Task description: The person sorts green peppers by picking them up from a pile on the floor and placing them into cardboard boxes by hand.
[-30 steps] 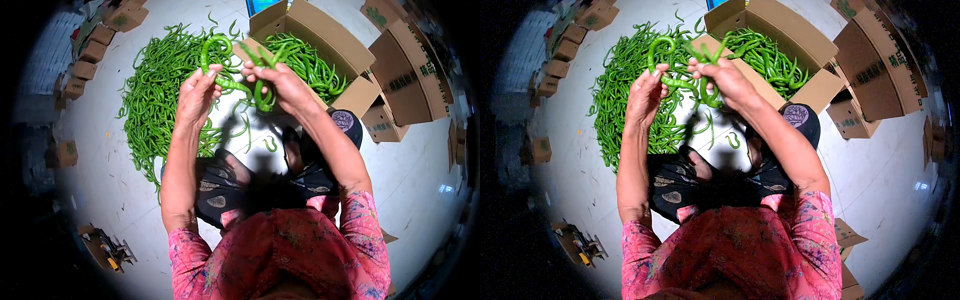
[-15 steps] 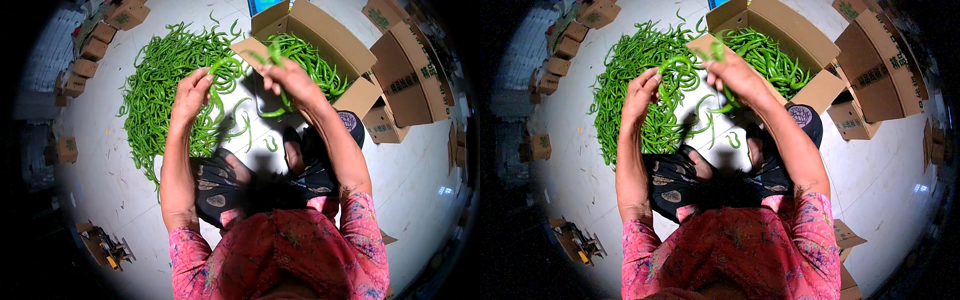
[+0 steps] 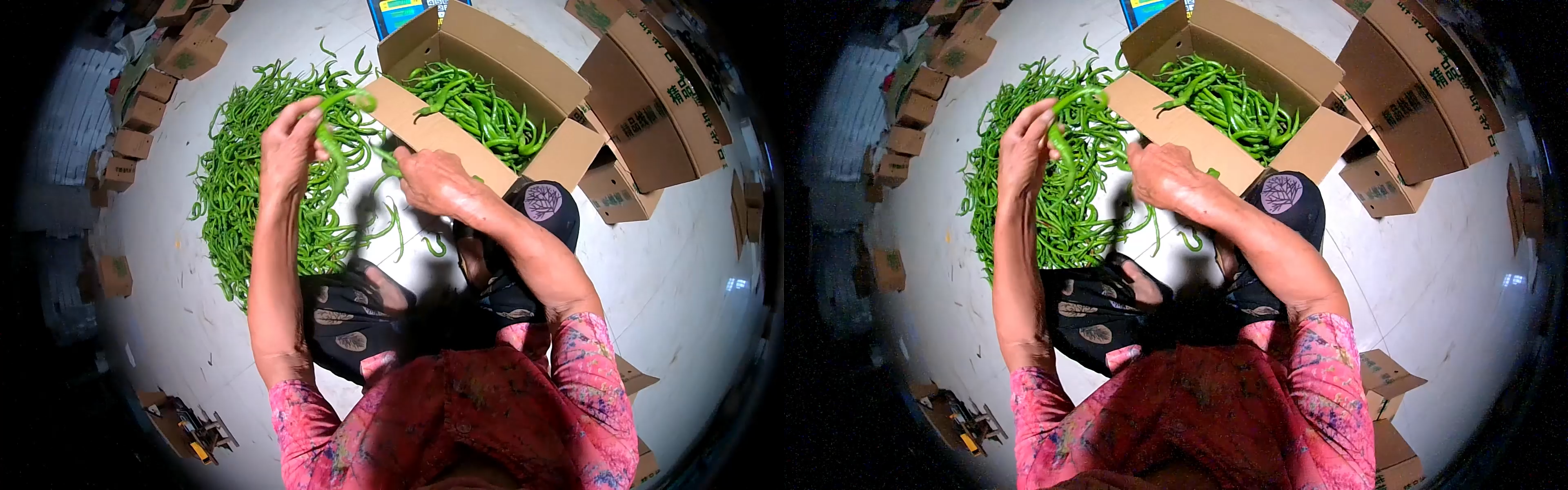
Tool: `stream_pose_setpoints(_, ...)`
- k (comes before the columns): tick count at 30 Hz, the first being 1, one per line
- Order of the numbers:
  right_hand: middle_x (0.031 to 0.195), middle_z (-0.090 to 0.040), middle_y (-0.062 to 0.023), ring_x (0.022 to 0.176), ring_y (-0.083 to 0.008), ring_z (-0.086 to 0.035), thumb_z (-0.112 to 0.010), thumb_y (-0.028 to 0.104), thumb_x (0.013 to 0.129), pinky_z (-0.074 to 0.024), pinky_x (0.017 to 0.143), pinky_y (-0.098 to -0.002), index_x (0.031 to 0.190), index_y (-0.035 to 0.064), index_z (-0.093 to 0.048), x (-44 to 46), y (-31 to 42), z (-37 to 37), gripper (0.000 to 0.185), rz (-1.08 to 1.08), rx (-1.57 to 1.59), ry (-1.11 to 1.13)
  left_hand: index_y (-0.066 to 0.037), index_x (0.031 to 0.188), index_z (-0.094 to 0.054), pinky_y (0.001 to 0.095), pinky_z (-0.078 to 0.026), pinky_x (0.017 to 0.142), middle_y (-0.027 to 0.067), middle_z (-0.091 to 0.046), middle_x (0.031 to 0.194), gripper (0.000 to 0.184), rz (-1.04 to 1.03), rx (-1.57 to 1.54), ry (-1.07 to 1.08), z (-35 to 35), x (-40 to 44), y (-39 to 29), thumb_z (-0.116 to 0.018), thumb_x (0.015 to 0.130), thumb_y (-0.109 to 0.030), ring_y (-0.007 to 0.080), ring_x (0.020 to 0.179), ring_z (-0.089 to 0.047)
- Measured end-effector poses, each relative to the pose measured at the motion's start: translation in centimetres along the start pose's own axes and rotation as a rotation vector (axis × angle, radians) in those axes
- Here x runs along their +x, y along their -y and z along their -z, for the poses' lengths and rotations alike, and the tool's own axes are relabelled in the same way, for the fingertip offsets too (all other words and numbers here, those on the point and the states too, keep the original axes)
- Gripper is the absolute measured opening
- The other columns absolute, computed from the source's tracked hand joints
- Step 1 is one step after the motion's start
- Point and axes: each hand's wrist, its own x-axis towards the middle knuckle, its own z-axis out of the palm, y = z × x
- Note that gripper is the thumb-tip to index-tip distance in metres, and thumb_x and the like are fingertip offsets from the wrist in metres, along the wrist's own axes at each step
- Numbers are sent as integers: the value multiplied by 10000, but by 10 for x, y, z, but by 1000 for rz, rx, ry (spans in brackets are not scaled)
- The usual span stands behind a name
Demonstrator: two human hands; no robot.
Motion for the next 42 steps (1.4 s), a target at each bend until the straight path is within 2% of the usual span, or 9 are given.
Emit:
stream_pose_setpoints(8, 789, -656, -203, 816, -383, -644, -512, 189, 860, -488, 749, -460, 1049, -26, -524, 5, -3, 7, 287, 49, 397, 29, 67, 1275, -480, 306, -535, 856, 218, -616, 1137, 383, -65, -323, 172, -54, 37, -15, -537, 932, -93, 247, 1001, -637)
stream_pose_setpoints(10, 820, -654, -75, 756, -190, -601, -528, 226, 877, -478, 701, -360, 1191, -10, -508, 15, -9, 9, 393, -75, 758, 115, 54, 1219, -529, 260, -531, 768, 159, -636, 1055, 342, -62, -272, 83, -42, 23, -7, -575, 916, -99, 189, 906, -638)
stream_pose_setpoints(14, 844, -638, -47, 751, -94, -536, -527, 210, 921, -399, 572, -221, 1059, 32, -568, 12, -4, 18, 229, -236, 1278, 64, 21, 1112, -597, 199, -466, 621, 57, -626, 896, 242, -29, -256, -106, -10, -4, 27, -599, 902, -99, 94, 746, -581)
stream_pose_setpoints(22, 936, -644, -35, 783, -75, -531, -502, 207, 950, -406, 595, -207, 1133, 48, -567, 18, 1, 8, 250, -119, 1546, 95, -57, 935, -617, 194, -365, 556, -34, -524, 707, 268, 129, -138, 58, -38, -35, 35, -676, 880, -313, 59, 619, -483)
stream_pose_setpoints(30, 966, -631, -72, 833, -140, -555, -506, 216, 954, -447, 766, -278, 1067, -22, -641, 22, -3, 7, 296, -221, 1357, -158, -14, 1010, -641, 239, -506, 698, 45, -633, 903, 201, 91, -185, -18, -27, -31, 34, -635, 897, -181, 115, 763, -596)
stream_pose_setpoints(34, 993, -633, -130, 823, -167, -589, -451, 248, 1001, -488, 759, -282, 1085, -27, -576, 24, -13, 24, 314, -324, 1679, -235, -3, 1095, -607, 274, -529, 761, 73, -622, 962, 230, 85, -181, -67, -5, -21, 40, -590, 927, -160, 146, 826, -607)
stream_pose_setpoints(38, 825, -567, -61, 636, -82, -498, -434, 231, 1011, -462, 549, -220, 1141, -19, -531, 20, -28, 25, 298, -251, 1825, -158, 15, 1163, -570, 262, -538, 797, 84, -623, 992, 272, 79, -326, -39, 13, -16, 38, -576, 936, -134, 146, 895, -624)
stream_pose_setpoints(39, 776, -509, -30, 579, -54, -388, -425, 246, 1016, -354, 481, -196, 1160, -13, -511, 18, -15, 32, 308, -356, 1788, -218, 18, 1158, -572, 258, -545, 788, 83, -619, 990, 262, 65, -352, -24, 12, -16, 36, -572, 934, -118, 140, 872, -621)
stream_pose_setpoints(42, 800, -517, -37, 572, -48, -382, -427, 244, 1015, -351, 473, -189, 1167, -17, -499, 18, -20, 29, 310, -327, 1827, -183, 23, 1149, -578, 251, -558, 773, 78, -606, 982, 244, 12, -401, 9, 9, -17, 31, -566, 928, -81, 124, 833, -612)
